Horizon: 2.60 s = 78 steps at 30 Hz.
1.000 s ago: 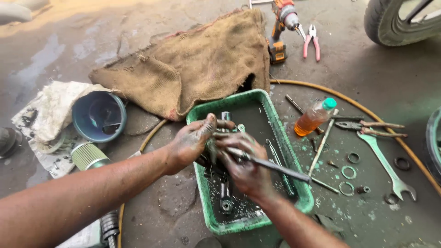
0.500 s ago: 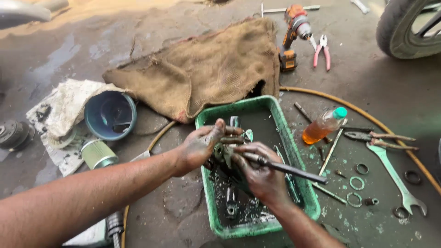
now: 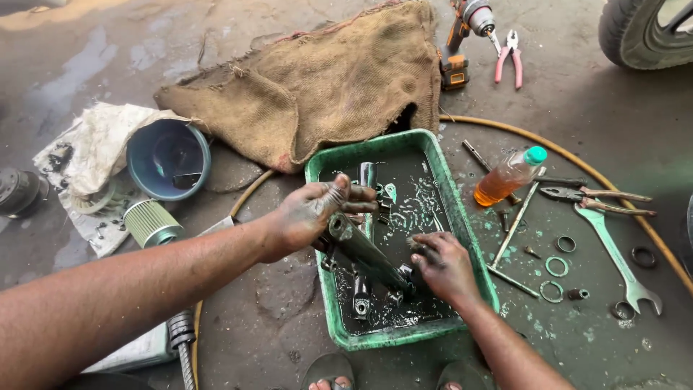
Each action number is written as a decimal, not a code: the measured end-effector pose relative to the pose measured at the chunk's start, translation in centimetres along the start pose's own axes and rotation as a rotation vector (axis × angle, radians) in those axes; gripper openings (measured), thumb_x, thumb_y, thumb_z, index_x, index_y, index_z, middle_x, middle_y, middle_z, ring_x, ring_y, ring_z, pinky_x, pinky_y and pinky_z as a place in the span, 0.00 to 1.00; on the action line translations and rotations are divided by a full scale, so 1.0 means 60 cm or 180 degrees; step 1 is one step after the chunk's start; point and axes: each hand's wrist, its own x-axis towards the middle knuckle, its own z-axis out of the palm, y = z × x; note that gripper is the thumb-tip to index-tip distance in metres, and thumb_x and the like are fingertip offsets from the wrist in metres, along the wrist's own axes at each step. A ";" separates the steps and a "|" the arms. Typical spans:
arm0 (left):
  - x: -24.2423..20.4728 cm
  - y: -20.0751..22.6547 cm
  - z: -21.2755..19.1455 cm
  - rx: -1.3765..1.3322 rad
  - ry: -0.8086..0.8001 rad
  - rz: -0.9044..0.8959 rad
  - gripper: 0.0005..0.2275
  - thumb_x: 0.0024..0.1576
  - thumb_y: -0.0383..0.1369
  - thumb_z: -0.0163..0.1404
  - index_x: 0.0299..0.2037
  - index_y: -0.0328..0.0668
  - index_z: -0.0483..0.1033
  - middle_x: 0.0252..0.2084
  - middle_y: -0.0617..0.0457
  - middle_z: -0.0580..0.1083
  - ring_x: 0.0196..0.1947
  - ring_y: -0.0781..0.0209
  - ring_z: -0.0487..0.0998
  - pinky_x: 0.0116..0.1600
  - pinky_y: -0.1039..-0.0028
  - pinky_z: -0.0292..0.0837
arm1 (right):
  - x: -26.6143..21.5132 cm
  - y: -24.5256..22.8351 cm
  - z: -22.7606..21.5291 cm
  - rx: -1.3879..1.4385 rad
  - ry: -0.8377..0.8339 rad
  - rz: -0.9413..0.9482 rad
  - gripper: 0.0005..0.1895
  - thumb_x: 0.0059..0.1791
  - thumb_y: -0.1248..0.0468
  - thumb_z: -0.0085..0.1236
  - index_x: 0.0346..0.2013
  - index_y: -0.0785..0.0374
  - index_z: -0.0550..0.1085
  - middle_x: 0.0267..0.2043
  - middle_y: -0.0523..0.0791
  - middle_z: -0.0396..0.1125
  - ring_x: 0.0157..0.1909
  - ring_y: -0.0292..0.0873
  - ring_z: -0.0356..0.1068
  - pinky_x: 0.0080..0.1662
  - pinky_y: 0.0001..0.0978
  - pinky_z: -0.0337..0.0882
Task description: Cleaning and inspecting internal components of motorcycle front forks using a brush and cleaning fluid.
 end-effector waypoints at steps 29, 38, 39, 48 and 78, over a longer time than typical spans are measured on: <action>0.003 0.063 0.003 0.0724 0.1141 -0.1412 0.11 0.59 0.31 0.52 0.51 0.44 0.78 0.34 0.56 0.78 0.29 0.66 0.79 0.31 0.73 0.75 | -0.054 0.046 -0.002 0.0282 -0.0612 0.0400 0.06 0.43 0.70 0.66 0.34 0.59 0.81 0.37 0.44 0.79 0.38 0.39 0.80 0.43 0.29 0.81; 0.007 0.059 0.002 0.0751 0.1417 -0.1392 0.10 0.57 0.30 0.55 0.47 0.42 0.79 0.33 0.53 0.77 0.28 0.64 0.77 0.30 0.70 0.76 | -0.056 0.046 0.000 0.0271 -0.0574 0.0295 0.08 0.42 0.69 0.67 0.35 0.58 0.83 0.38 0.44 0.78 0.41 0.42 0.80 0.47 0.33 0.80; 0.006 0.061 0.003 0.0638 0.1449 -0.1430 0.09 0.56 0.30 0.55 0.46 0.41 0.79 0.33 0.53 0.77 0.29 0.63 0.77 0.31 0.70 0.77 | -0.053 0.064 -0.001 0.0073 -0.0482 0.0321 0.08 0.44 0.69 0.65 0.35 0.54 0.83 0.40 0.43 0.79 0.42 0.41 0.81 0.49 0.31 0.81; 0.003 0.066 -0.002 0.0181 0.1430 -0.1643 0.12 0.55 0.26 0.53 0.49 0.45 0.75 0.34 0.55 0.77 0.30 0.63 0.78 0.36 0.68 0.76 | -0.030 0.016 -0.023 -0.1100 -0.1381 0.0675 0.12 0.48 0.62 0.61 0.46 0.48 0.82 0.42 0.47 0.76 0.38 0.47 0.78 0.47 0.40 0.76; -0.005 0.100 0.020 0.0665 0.1253 -0.1715 0.14 0.56 0.26 0.56 0.53 0.45 0.75 0.40 0.52 0.78 0.35 0.62 0.78 0.40 0.69 0.74 | -0.052 0.033 -0.012 -0.0306 -0.0018 -0.0490 0.13 0.40 0.65 0.67 0.39 0.63 0.80 0.39 0.51 0.75 0.42 0.55 0.76 0.48 0.45 0.75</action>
